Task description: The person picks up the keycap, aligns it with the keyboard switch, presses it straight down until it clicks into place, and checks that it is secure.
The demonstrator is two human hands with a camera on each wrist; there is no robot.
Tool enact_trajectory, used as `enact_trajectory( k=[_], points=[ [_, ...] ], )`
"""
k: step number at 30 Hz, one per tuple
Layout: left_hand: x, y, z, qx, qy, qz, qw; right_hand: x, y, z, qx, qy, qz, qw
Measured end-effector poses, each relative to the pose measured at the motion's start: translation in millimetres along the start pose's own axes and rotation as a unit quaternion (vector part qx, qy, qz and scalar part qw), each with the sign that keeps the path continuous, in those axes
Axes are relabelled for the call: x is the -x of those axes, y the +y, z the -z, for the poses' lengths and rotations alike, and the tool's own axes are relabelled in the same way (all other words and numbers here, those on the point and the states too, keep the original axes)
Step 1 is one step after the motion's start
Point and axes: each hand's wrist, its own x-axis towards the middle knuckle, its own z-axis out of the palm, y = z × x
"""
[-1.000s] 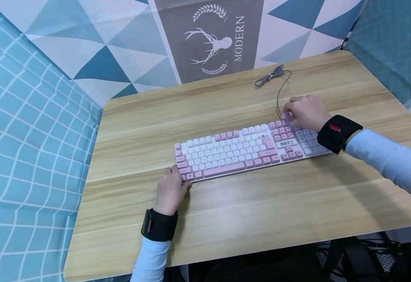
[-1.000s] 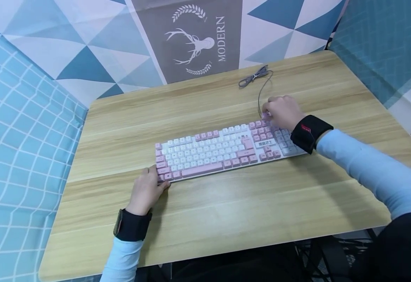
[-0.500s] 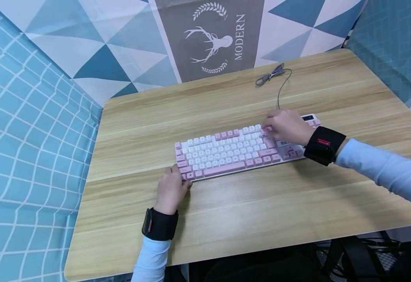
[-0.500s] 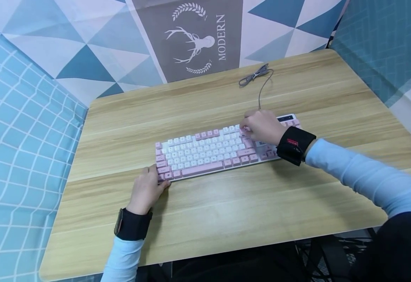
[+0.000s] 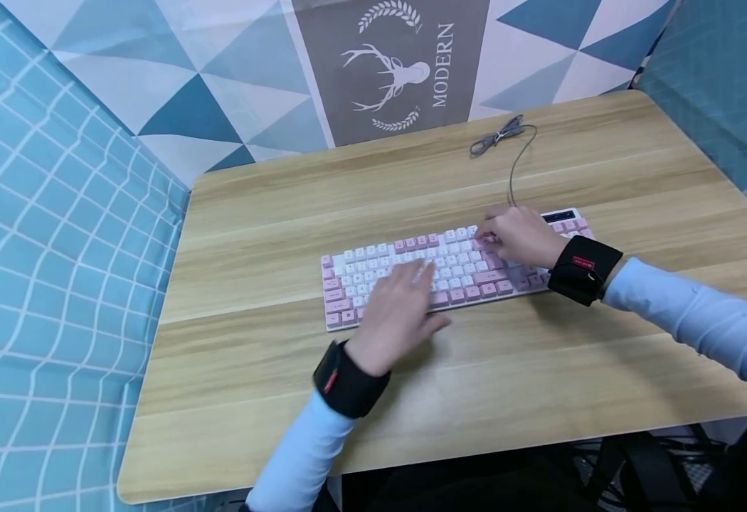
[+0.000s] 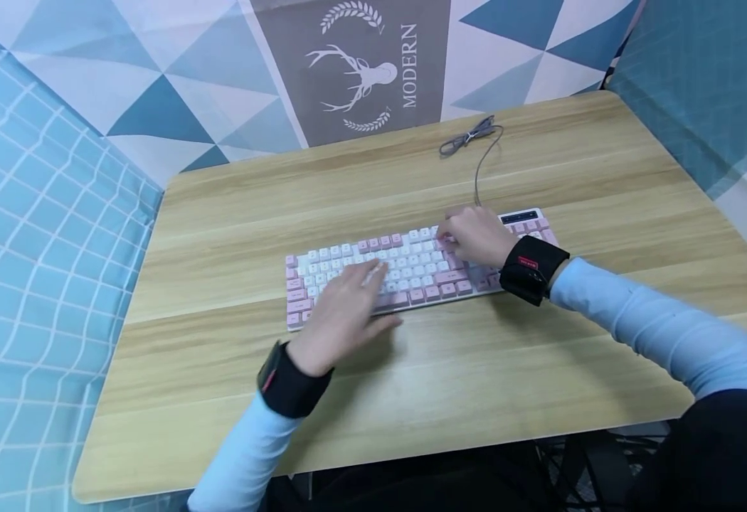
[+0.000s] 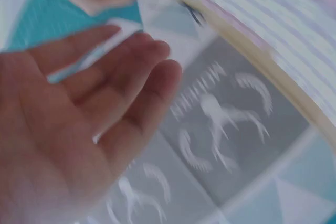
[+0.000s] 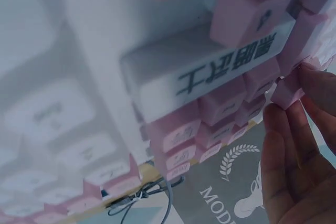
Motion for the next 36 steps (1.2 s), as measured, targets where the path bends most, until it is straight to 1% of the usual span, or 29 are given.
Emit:
enact_trajectory(
  k=[1,3,4,7,9,13,17,19,21,30,36],
  points=[
    [-9.2,6.3,-0.8,-0.005,-0.02,-0.024,0.9995,0,0,-0.4,-0.004,-0.003,-0.006,1.0],
    [-26.2,17.0,-4.3,-0.026,-0.065,-0.047,0.9964,0,0,-1.3,-0.01,-0.007,-0.008,1.0],
    [-33.8,21.0,-6.9,-0.037,-0.076,-0.056,0.9948,0,0,-1.6,-0.013,-0.01,-0.009,1.0],
    [-52.8,30.9,-14.4,-0.066,-0.101,-0.074,0.9899,-1,1,-2.4,-0.015,-0.016,-0.006,1.0],
    [-62.8,35.0,-18.8,-0.075,-0.109,-0.08,0.988,-2,1,-1.6,-0.016,-0.017,-0.006,1.0],
    [-76.7,37.3,-24.8,-0.08,-0.123,-0.076,0.9863,-2,2,0.5,-0.023,-0.015,-0.003,1.0],
    [-83.8,34.1,-28.6,-0.084,-0.137,-0.065,0.9849,-3,3,1.2,-0.028,-0.018,0.006,0.999],
    [-85.6,32.4,-30.5,-0.084,-0.144,-0.065,0.9839,-3,4,1.4,-0.028,-0.02,0.007,0.999],
    [-86.6,31.5,-32.3,-0.083,-0.144,-0.066,0.9838,-3,5,1.8,-0.028,-0.022,0.007,0.999],
    [-90.3,35.6,-35.0,-0.087,-0.114,-0.071,0.9872,1,7,3.9,-0.029,-0.006,0.021,0.999],
    [-91.5,39.1,-38.7,-0.097,-0.093,-0.08,0.9876,1,9,3.7,-0.038,-0.01,0.008,0.999]
  ],
)
